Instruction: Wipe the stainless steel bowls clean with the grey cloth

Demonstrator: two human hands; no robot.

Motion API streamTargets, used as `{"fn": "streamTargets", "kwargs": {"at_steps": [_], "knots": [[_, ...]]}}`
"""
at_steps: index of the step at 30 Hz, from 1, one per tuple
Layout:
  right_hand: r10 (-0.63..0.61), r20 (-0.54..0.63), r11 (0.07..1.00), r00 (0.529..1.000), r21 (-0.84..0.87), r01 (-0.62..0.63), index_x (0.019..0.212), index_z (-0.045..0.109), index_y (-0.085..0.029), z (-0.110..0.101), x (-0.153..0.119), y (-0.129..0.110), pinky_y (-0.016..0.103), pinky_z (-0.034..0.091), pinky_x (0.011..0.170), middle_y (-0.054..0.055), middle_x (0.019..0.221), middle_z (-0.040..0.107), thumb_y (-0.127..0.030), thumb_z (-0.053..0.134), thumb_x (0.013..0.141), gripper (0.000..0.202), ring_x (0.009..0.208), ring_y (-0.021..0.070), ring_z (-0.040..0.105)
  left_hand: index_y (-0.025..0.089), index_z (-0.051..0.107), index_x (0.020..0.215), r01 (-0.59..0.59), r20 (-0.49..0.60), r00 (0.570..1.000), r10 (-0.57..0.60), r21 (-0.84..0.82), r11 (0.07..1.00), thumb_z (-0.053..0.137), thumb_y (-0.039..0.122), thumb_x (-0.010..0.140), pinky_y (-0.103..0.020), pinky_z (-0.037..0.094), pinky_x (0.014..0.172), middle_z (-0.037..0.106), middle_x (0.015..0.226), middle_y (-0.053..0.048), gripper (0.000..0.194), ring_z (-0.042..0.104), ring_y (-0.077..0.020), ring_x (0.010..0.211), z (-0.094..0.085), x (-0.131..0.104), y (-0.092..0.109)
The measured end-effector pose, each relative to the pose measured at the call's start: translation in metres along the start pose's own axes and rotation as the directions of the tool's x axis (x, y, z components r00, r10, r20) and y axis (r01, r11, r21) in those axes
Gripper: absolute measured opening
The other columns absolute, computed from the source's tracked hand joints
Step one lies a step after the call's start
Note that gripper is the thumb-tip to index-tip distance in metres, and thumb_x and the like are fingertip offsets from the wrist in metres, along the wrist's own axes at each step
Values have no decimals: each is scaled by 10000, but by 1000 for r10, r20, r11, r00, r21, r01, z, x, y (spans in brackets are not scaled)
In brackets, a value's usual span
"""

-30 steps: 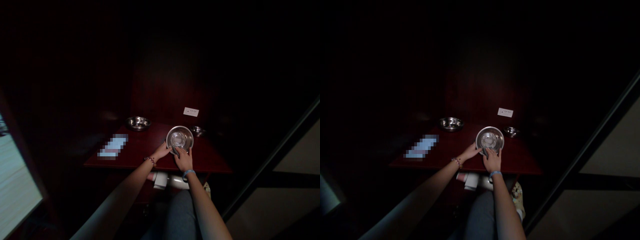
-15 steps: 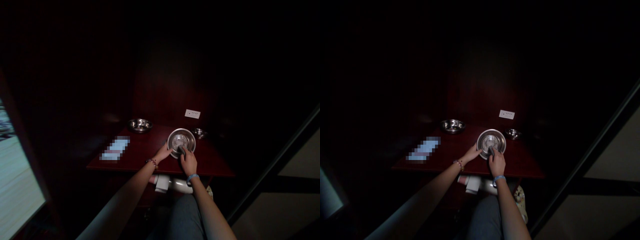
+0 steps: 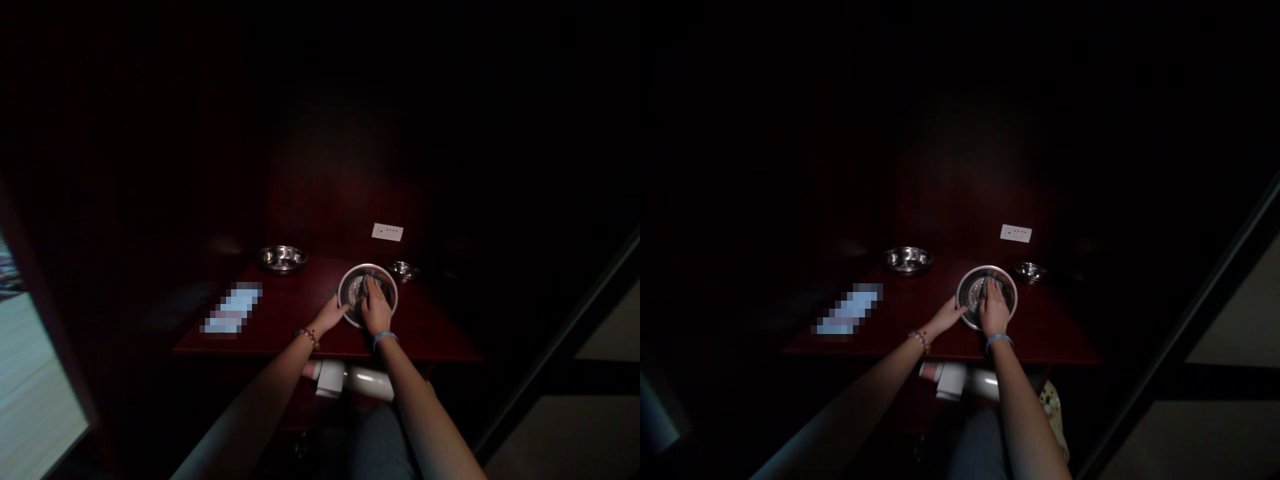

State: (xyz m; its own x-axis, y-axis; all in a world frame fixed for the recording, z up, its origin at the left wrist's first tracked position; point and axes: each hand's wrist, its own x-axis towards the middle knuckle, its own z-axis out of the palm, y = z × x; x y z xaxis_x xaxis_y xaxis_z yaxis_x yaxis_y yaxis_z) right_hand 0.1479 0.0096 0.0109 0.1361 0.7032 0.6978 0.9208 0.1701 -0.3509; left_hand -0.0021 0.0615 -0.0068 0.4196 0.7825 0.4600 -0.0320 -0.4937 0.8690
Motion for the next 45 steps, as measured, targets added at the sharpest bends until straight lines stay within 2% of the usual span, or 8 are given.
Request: {"fn": "streamTargets", "kwargs": {"at_steps": [7,12,18,23,28,33,41,45], "knots": [[-153,155,986,976,92,140,1470,359,-152,11,3,-2,401,247,1186,63,1540,338,-130,396,844,627,1448,193,244,126,550,1230,8,-4,1000,-8,2,1000,524,45,742,-418,344,1120,620,1289,-112,496,560,-231,1199,-1,-1,1],[-233,313,970,921,140,198,1415,453,-196,-2,-3,-8,395,316,1144,50,1469,458,-134,419,852,568,1393,175,366,124,550,1235,-16,-14,1000,16,0,1000,526,46,733,-431,334,1124,617,1289,-114,508,556,-232,1201,0,-2,3],[-17,534,971,845,-191,140,1254,623,-298,-40,-10,-13,333,462,960,40,1143,712,-295,478,890,392,1083,210,650,127,569,1190,-30,-40,999,30,-6,1000,553,97,760,-421,386,1084,635,1255,-115,431,575,-237,1176,0,1,-3],[-29,639,865,768,-369,339,1142,686,-248,-75,-1,-12,333,481,861,89,1017,739,-345,473,901,336,974,237,681,121,563,1201,-60,-8,998,60,5,998,563,135,775,-434,388,1080,620,1275,-138,427,574,-253,1180,-2,1,-7],[-341,543,726,767,-366,582,1272,581,-140,-88,19,-13,395,418,1001,158,1219,656,-260,504,902,397,1161,266,585,126,539,1220,-74,-8,997,74,10,997,555,143,782,-433,387,1084,615,1283,-138,439,567,-246,1189,-2,1,-9],[-559,412,619,720,-371,692,1441,391,-134,-65,28,-4,440,287,1142,122,1465,456,-115,432,904,539,1393,243,347,125,513,1255,-85,-4,996,86,45,995,522,99,764,-439,340,1120,596,1309,-139,492,543,-247,1221,-1,0,-5],[-333,277,781,901,-455,428,1435,400,-81,-26,4,24,484,271,1137,159,1469,434,-84,372,884,552,1391,284,354,107,496,1285,-68,-2,998,68,55,996,531,116,764,-431,332,1128,583,1325,-152,522,535,-253,1234,-1,-1,-6],[-210,249,868,945,-397,298,1403,424,-14,-23,-12,18,482,161,1174,228,1419,472,-111,412,858,553,1325,295,446,114,517,1262,-54,-12,998,55,62,997,538,119,762,-423,370,1102,609,1290,-142,501,564,-252,1196,0,-2,-4]]}}
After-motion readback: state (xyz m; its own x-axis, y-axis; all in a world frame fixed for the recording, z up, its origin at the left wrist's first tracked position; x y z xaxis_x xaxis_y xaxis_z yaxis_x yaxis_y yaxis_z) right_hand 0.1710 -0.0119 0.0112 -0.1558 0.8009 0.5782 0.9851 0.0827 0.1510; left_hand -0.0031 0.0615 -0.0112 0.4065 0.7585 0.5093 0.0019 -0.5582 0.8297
